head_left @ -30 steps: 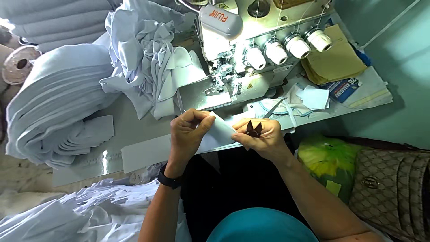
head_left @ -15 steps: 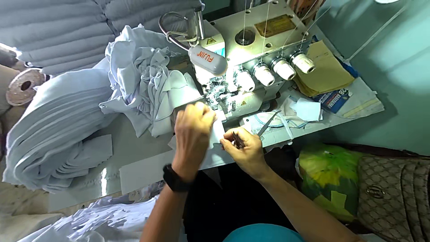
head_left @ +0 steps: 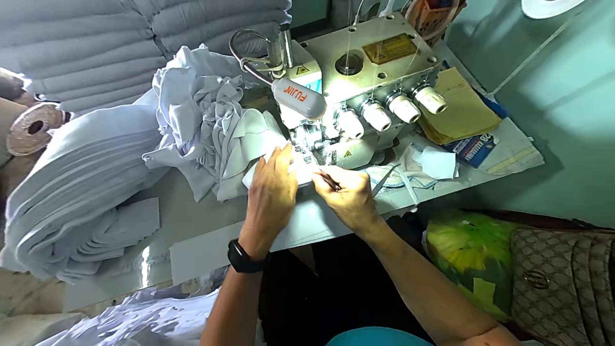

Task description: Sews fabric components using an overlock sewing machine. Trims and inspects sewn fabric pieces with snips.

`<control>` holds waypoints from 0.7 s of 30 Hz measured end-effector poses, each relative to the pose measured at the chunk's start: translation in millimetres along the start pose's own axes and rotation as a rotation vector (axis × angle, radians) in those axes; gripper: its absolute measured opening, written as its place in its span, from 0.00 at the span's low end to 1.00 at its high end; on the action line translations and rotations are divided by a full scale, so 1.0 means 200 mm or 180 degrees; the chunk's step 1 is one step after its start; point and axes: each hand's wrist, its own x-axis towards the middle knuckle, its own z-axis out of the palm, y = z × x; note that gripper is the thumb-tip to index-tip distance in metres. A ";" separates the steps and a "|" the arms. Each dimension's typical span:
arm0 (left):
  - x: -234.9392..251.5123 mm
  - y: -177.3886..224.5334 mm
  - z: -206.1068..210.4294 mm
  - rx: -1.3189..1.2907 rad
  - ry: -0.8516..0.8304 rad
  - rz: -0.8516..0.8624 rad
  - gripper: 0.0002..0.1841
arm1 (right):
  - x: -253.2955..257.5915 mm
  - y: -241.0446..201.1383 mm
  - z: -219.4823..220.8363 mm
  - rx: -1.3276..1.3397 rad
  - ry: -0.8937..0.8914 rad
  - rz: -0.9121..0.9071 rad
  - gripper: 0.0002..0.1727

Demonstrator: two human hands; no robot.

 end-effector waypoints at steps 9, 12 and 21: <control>0.30 -0.38 -0.04 -0.1511 0.0326 -0.0472 0.22 | -0.12 0.10 -0.20 0.0596 -0.0300 0.1057 0.09; 0.22 -0.40 0.02 -0.2186 0.0982 -0.0503 0.19 | -0.15 0.16 -0.34 0.0137 -0.0272 0.1952 0.09; -0.44 -0.28 -0.03 -0.1532 0.1457 -0.0727 0.12 | -0.29 0.25 -0.36 -0.0655 -0.1023 0.1833 0.15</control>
